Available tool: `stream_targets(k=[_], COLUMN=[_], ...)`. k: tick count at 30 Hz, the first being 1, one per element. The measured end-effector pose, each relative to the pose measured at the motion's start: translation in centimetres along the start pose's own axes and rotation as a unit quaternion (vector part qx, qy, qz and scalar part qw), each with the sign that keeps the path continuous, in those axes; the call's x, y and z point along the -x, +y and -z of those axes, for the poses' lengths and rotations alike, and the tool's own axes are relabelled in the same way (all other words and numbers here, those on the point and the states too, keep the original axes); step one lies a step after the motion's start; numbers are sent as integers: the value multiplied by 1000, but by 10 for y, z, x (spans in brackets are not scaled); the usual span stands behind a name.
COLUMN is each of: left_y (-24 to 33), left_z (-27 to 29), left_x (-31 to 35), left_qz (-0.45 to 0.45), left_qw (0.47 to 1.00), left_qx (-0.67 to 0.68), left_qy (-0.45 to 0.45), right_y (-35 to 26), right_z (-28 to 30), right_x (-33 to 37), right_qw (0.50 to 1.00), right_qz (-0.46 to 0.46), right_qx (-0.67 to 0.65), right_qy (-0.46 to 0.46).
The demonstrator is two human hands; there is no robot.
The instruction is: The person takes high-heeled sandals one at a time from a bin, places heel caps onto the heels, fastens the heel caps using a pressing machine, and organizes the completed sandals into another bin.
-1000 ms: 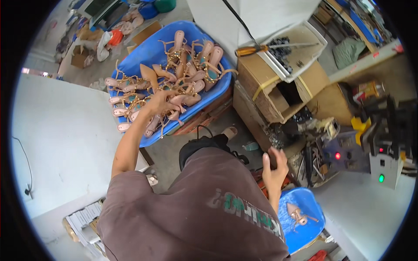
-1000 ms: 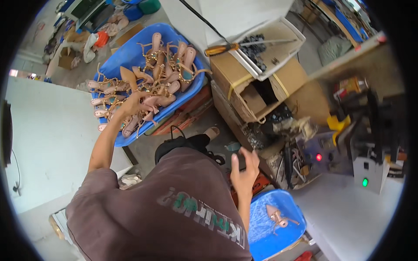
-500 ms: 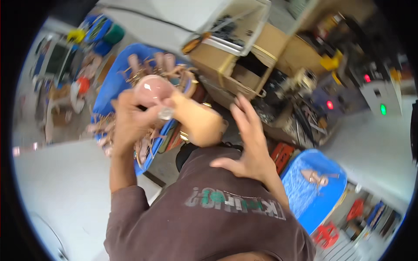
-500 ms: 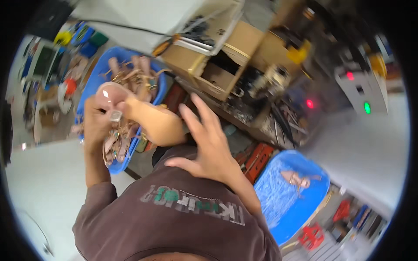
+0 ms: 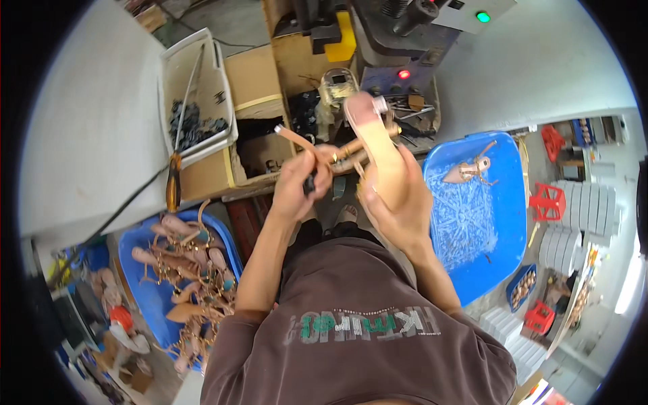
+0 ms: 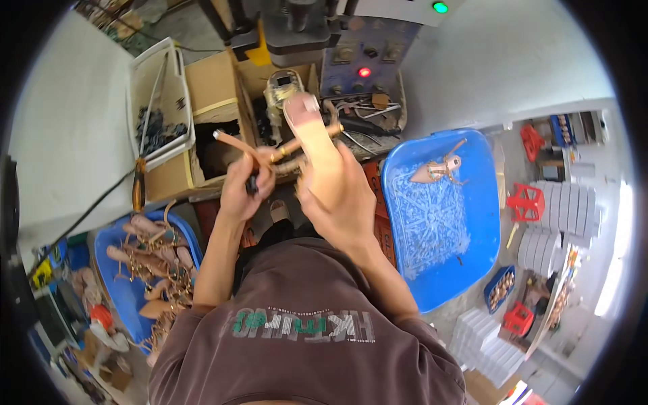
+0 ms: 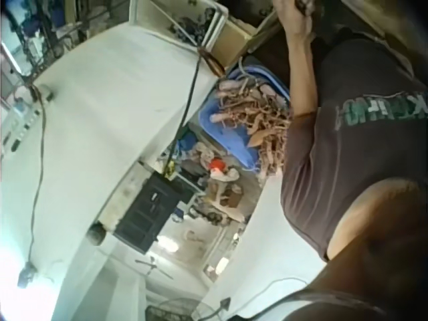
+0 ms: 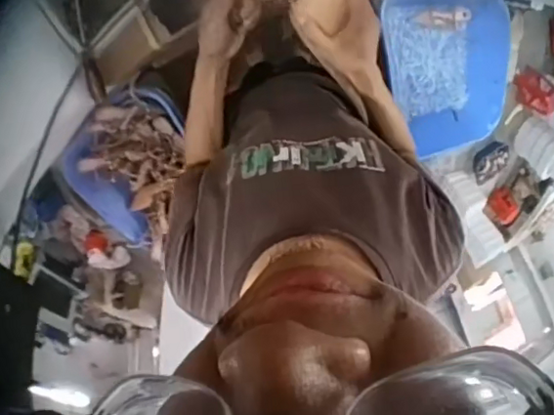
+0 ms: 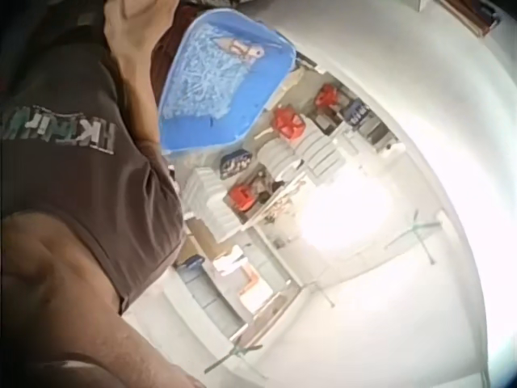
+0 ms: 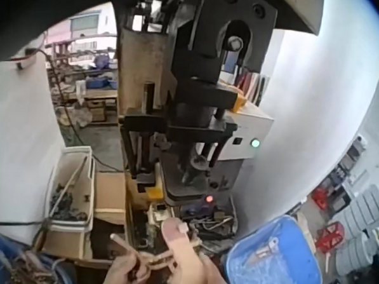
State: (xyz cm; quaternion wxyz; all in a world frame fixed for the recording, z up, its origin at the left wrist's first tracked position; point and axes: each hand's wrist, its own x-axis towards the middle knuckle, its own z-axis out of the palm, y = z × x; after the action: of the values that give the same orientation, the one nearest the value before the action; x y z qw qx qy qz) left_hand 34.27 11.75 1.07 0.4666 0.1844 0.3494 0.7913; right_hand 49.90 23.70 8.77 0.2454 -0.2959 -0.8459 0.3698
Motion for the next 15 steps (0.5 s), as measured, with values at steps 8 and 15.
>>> stream_targets(k=[8, 15], left_y=[-1, -1], left_z=[72, 112], left_x=[-50, -56], left_qz=[-31, -45], left_qw=[969, 935], left_qx=[111, 346], left_qy=[219, 66], right_y=[-17, -21], right_z=[-56, -64], right_x=[-51, -52], right_qw=[998, 997], right_qz=[7, -5], right_qx=[26, 48], right_qy=[59, 58])
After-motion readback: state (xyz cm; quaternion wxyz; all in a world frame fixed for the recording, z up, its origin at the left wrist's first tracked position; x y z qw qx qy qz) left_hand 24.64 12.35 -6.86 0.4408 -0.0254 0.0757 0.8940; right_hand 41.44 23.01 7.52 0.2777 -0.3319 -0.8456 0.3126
